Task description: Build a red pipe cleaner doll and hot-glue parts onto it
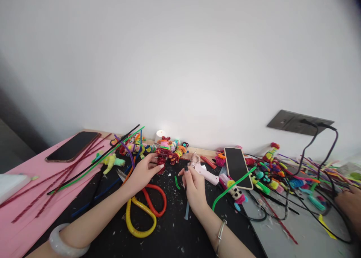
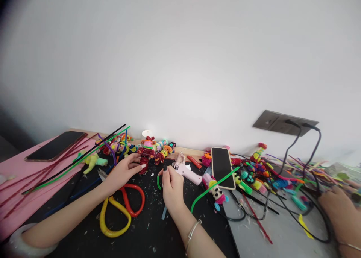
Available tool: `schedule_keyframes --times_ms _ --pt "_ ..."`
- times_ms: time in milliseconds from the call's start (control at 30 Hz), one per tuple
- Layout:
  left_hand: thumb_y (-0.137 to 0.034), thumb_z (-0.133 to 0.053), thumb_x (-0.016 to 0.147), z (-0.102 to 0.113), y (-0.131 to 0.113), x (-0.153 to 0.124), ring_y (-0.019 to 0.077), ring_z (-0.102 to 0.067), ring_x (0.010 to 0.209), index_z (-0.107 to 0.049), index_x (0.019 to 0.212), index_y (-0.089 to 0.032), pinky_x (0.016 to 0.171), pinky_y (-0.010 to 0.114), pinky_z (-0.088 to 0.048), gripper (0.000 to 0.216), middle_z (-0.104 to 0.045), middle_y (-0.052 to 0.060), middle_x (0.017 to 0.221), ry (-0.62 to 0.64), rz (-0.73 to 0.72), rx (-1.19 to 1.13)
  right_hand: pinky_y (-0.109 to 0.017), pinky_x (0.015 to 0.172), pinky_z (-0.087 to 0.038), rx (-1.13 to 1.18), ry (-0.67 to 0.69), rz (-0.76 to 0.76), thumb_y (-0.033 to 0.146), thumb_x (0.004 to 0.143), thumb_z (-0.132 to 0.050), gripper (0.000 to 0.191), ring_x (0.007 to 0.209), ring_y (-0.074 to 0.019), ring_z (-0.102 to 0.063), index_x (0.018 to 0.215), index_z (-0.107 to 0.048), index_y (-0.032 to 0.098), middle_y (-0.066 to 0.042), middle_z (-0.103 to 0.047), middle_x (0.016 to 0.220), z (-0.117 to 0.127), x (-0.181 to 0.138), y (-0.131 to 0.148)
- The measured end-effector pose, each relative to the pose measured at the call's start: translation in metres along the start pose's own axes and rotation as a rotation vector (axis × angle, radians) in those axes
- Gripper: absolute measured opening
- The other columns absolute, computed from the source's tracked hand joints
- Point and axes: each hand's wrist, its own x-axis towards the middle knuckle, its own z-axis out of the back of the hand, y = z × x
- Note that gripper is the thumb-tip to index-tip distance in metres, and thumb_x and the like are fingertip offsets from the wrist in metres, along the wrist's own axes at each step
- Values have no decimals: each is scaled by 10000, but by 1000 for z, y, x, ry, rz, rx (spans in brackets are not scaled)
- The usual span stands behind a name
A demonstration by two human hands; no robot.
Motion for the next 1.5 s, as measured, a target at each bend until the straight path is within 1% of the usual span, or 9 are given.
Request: schedule_keyframes --times_ms 100,267,400,533,833,933,1133,1333,1500 --pt "-373 -664 731 1 1 0 225 -694 790 -482 1118 -155 797 409 -544 480 -658 45 870 5 22 -15 -255 460 -292 19 0 -9 380 947 -342 381 452 -126 -389 687 -534 178 42 -400 486 0 0 1" --pt "-373 -663 731 1 0 0 210 -696 775 -406 1092 -183 770 383 -543 482 -652 20 828 -5 21 -10 -254 454 -302 32 -4 -8 405 945 -348 395 445 -126 -397 680 -534 179 39 -408 481 0 0 2" --pt "-343 -660 720 0 1 -1 213 -683 775 -414 953 -207 761 373 -522 365 -655 9 783 -18 -3 55 -252 454 -301 37 2 -10 403 943 -355 394 443 -124 -395 677 -540 177 40 -412 477 -1 -1 1" --pt "-325 -651 723 -2 0 -2 217 -664 772 -425 896 -223 731 361 -492 303 -662 13 787 -34 -31 139 -253 465 -308 26 9 -3 404 946 -348 402 446 -123 -402 682 -544 173 38 -415 479 -2 -1 1" --pt "-352 -603 763 -3 -6 -5 210 -659 728 -446 897 -228 700 341 -490 241 -670 10 759 -25 -67 233 -253 461 -307 24 13 -9 412 947 -340 409 440 -124 -396 680 -539 176 39 -408 476 -2 0 2" --pt "-369 -587 770 -4 -5 -6 215 -654 737 -463 877 -227 704 344 -490 216 -644 3 758 -37 -83 276 -252 460 -311 23 13 -1 398 947 -339 404 437 -124 -399 676 -538 175 39 -410 472 -2 0 1" --pt "-386 -570 774 -4 -6 -7 190 -615 656 -463 810 -228 659 325 -480 194 -579 -22 731 -52 -102 324 -255 460 -314 22 11 0 388 946 -338 397 438 -126 -401 673 -535 179 39 -407 472 -2 0 1" --pt "-385 -551 790 -4 -5 -7 183 -601 635 -456 809 -228 620 300 -460 184 -575 -26 707 -47 -109 342 -257 468 -313 11 19 -13 380 947 -338 397 441 -127 -406 677 -545 176 37 -414 471 -2 0 1" --pt "-377 -542 795 -3 -3 -7 184 -607 639 -462 860 -227 627 303 -460 183 -589 -18 734 -55 -115 365 -249 470 -307 18 21 -16 373 942 -353 384 442 -121 -405 677 -546 174 42 -411 473 -3 -1 1"
